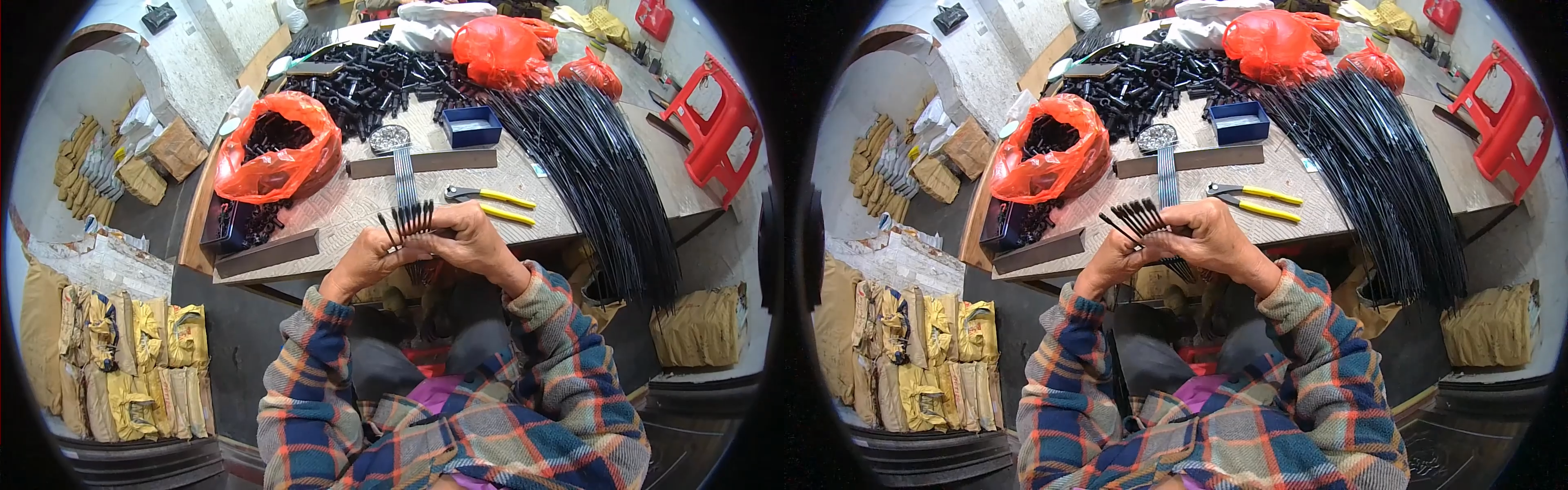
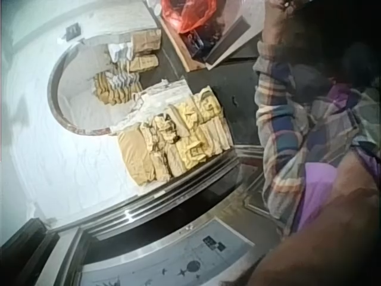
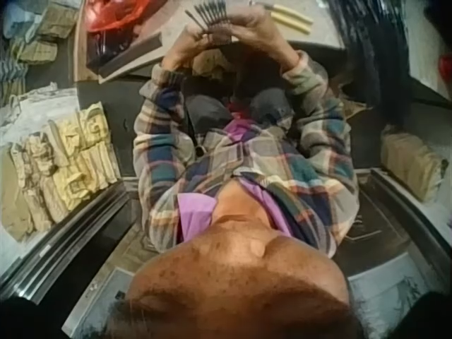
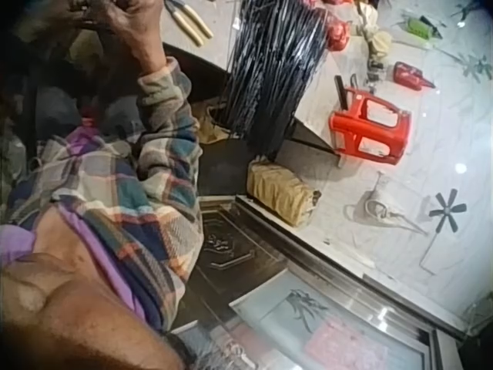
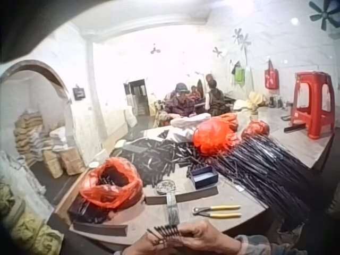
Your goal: Assembling, measuring, and cutting bundles of black wires using tools at a factory workbench.
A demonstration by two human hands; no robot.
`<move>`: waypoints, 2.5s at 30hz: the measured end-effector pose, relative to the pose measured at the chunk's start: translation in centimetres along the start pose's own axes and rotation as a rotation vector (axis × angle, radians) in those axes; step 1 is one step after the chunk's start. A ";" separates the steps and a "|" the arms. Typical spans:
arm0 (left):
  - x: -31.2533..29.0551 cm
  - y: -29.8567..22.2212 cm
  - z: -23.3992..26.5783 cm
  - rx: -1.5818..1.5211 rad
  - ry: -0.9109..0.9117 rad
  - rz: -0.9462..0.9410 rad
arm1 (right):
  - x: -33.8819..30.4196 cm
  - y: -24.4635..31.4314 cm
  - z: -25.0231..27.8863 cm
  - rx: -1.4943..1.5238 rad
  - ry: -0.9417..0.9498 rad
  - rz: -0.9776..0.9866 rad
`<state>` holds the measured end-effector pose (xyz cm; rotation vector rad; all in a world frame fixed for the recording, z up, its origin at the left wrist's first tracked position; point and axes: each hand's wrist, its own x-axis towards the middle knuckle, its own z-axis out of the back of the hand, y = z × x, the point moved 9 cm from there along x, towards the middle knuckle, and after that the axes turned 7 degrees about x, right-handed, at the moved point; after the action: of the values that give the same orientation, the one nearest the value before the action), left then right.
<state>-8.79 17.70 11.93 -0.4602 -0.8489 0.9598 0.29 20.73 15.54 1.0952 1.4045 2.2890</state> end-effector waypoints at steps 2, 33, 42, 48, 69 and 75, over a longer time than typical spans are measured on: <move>0.5 -0.8 0.4 0.034 -0.018 -0.040 | 0.0 0.3 -0.3 0.039 0.007 0.043; 3.3 -7.3 4.7 -0.144 -0.221 -0.006 | -2.4 8.7 4.3 -0.435 -0.240 0.307; 3.3 -7.0 5.0 -0.203 -0.185 -0.031 | -2.5 10.9 4.8 -0.580 -0.298 0.429; 3.6 -7.2 5.0 -0.130 -0.210 -0.065 | -1.7 11.0 3.7 -0.693 -0.266 0.495; 3.6 -7.4 5.5 -0.033 -0.166 -0.108 | -0.4 11.4 3.2 -0.698 -0.099 0.683; 3.9 -7.6 5.5 0.147 -0.174 -0.232 | 0.0 12.0 3.2 -0.697 -0.081 0.672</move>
<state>-8.05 17.01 22.07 -0.1483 -0.9579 0.8476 4.59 16.75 26.54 1.5001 0.1166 2.7631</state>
